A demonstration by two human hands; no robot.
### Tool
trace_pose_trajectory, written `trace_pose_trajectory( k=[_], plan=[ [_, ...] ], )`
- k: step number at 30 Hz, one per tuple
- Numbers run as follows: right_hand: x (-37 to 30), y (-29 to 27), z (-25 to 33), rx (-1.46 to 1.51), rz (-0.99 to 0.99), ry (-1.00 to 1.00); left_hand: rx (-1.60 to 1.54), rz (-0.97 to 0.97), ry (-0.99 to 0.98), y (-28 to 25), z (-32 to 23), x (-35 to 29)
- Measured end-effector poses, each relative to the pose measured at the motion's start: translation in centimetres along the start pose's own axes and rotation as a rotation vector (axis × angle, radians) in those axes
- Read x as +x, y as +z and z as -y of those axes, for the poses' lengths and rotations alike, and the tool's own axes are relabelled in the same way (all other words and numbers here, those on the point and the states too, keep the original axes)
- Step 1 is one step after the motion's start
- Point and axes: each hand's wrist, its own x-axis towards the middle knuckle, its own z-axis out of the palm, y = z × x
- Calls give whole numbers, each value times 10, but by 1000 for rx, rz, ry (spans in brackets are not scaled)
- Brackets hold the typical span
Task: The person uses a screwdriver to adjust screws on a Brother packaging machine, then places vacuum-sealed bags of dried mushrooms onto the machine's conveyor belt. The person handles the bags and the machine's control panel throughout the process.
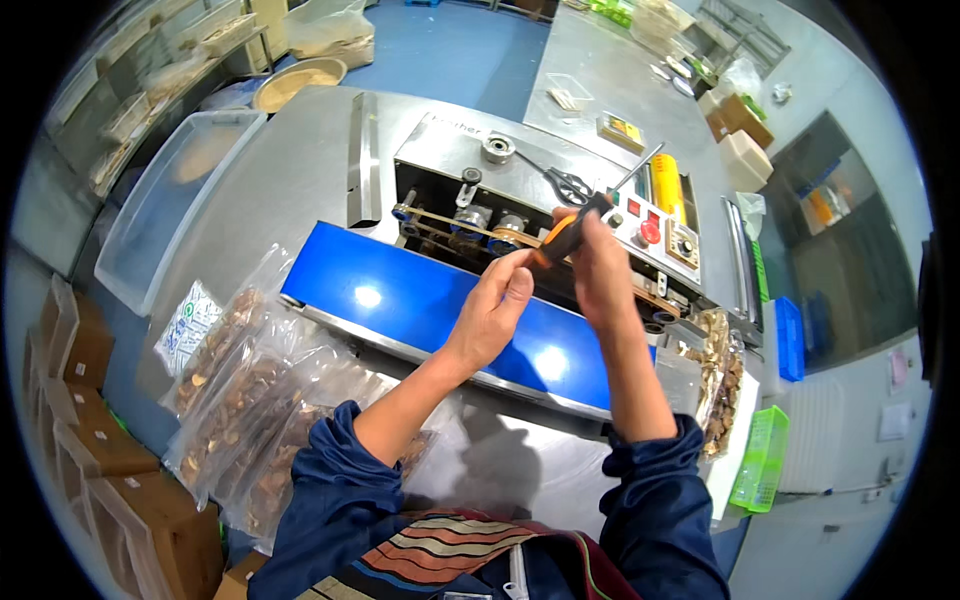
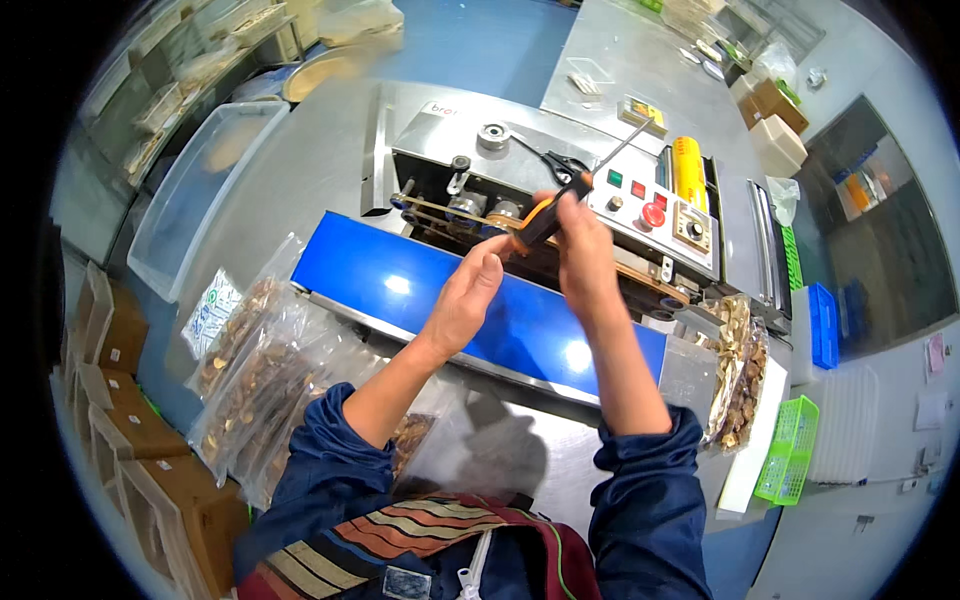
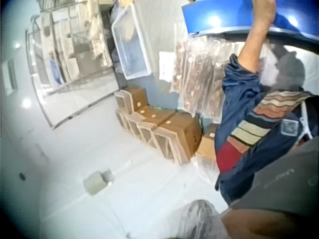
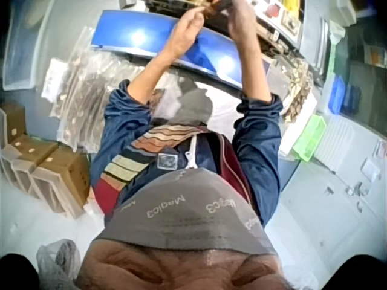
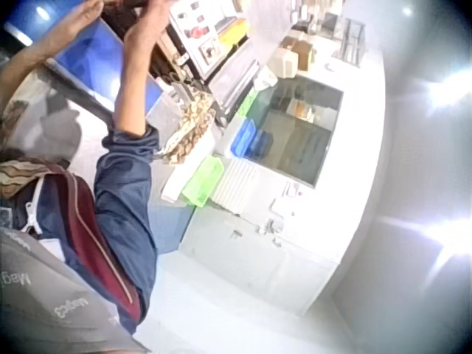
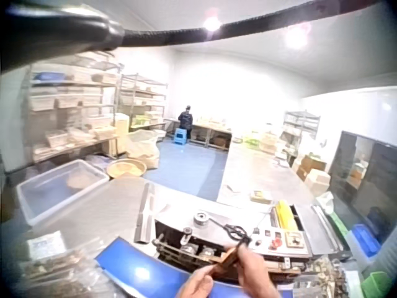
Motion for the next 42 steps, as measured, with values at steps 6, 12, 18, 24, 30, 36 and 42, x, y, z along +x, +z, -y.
trace_pose_trajectory(
  k=[6, 12, 18, 24, 30, 36, 42],
  plan=[
    [-63, 71, -32, 30, 143, 71, -107, -100, -161, -34, -19, -18],
    [-85, 38, -17, -153, 86, 206, 1172, -231, 41, -191, -43, 19],
    [-88, 28, -21, -97, 23, 298, 1532, 82, 203, -237, -22, 78],
    [-90, 24, -23, -140, -32, 358, 1465, 224, 261, -217, 11, 115],
    [-92, 18, -30, -115, -55, 402, 1431, 245, 359, -223, 32, 123],
    [-91, 23, -37, -145, -48, 450, 1320, 259, 302, -214, 39, 131],
    [-86, 24, -46, -170, -54, 487, 1386, 302, -1, -203, 23, 136]
  ],
)
